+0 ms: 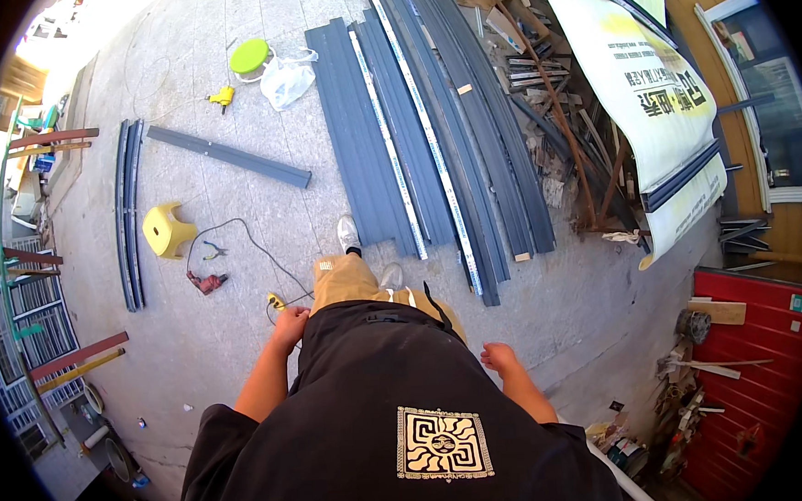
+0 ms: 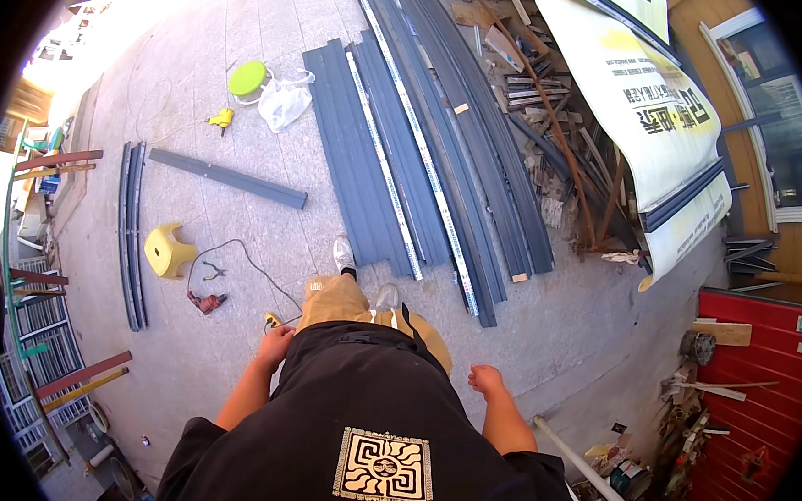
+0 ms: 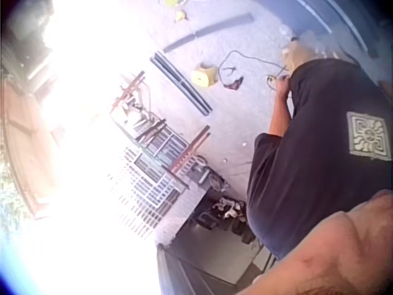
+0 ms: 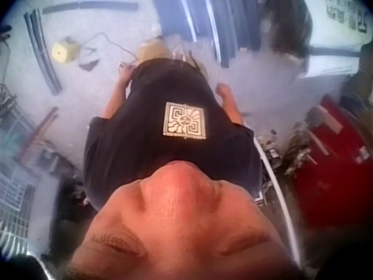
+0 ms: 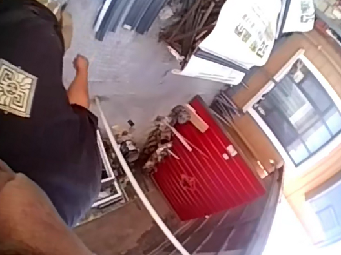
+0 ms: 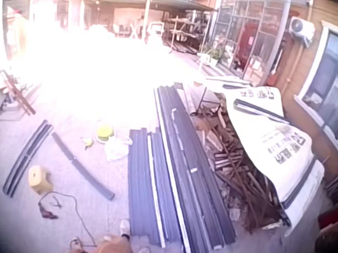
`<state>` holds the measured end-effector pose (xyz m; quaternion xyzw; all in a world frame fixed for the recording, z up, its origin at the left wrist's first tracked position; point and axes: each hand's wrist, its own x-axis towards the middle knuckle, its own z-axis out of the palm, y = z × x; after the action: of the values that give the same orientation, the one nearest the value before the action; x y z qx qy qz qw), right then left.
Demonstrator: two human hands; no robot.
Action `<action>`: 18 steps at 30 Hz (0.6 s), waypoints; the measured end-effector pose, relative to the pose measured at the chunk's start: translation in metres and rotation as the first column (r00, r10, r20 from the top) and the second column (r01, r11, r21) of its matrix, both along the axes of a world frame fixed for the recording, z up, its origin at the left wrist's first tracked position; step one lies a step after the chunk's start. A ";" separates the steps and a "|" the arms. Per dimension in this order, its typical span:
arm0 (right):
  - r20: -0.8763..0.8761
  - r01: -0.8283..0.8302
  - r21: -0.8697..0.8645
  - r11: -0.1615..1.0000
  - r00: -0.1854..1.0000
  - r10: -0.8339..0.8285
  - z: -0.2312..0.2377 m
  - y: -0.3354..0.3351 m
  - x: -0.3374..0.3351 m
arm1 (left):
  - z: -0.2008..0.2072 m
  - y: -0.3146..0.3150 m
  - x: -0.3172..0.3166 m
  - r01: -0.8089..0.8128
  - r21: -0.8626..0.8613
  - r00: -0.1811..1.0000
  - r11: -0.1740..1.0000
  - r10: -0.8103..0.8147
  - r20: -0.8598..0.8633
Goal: The person holds a metal bracket against a metal profile using pliers and drills into it with a power drill. Afterwards, the person sets down the tools, stands up, and walks toward the metal panels on the ground.
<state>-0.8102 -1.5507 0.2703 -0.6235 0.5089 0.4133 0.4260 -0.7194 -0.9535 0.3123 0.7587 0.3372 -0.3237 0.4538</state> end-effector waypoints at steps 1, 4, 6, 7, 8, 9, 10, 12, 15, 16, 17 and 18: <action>-0.006 0.000 0.000 1.000 1.000 0.000 0.001 0.001 -0.001 | 0.001 0.003 -0.010 -0.057 -0.035 0.998 0.998 0.057 -0.017; 0.034 -0.002 0.072 0.997 0.999 0.000 -0.015 -0.004 0.005 | -0.006 0.019 -0.033 -0.082 -0.043 0.995 0.996 0.080 -0.056; 0.092 0.017 0.091 0.996 0.995 -0.026 -0.018 0.009 0.028 | -0.007 0.028 -0.039 -0.045 -0.008 0.996 0.999 0.045 -0.083; 0.150 0.038 0.103 0.994 0.987 -0.053 -0.018 0.017 0.044 | -0.005 0.031 -0.037 -0.101 -0.035 0.986 0.994 0.096 -0.134; 0.189 0.024 0.098 0.995 0.981 -0.042 -0.014 0.026 0.061 | -0.003 0.035 -0.034 -0.158 -0.057 0.972 0.986 0.145 -0.185; 0.227 0.015 0.090 0.996 0.973 -0.036 -0.009 0.034 0.077 | -0.001 0.037 -0.029 -0.142 -0.057 0.974 0.988 0.130 -0.186; 0.228 0.029 0.089 0.996 0.973 -0.049 -0.004 0.040 0.093 | 0.000 0.036 -0.025 -0.148 -0.067 0.970 0.987 0.132 -0.203; 0.319 0.007 0.090 0.996 0.947 -0.036 0.006 0.052 0.123 | -0.003 0.042 -0.015 -0.148 -0.076 0.967 0.986 0.128 -0.221; 0.384 -0.060 0.101 0.993 0.923 0.017 0.024 0.069 0.156 | -0.018 0.054 0.005 -0.158 -0.118 0.972 0.980 0.134 -0.192; 0.384 -0.050 0.094 0.994 0.923 0.010 0.028 0.072 0.161 | -0.019 0.055 0.017 -0.149 -0.125 0.973 0.981 0.123 -0.193; 0.392 -0.070 0.068 0.995 0.919 0.038 0.032 0.075 0.166 | -0.021 0.055 0.029 -0.161 -0.144 0.976 0.976 0.136 -0.169; 0.398 -0.090 0.041 0.995 0.915 0.066 0.036 0.078 0.170 | -0.022 0.056 0.040 -0.173 -0.162 0.978 0.971 0.150 -0.146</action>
<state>-0.6398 -1.4722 0.3065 -0.7012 0.3745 0.3100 0.5215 -0.6792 -0.8979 0.2903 0.6629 0.3978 -0.3637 0.5196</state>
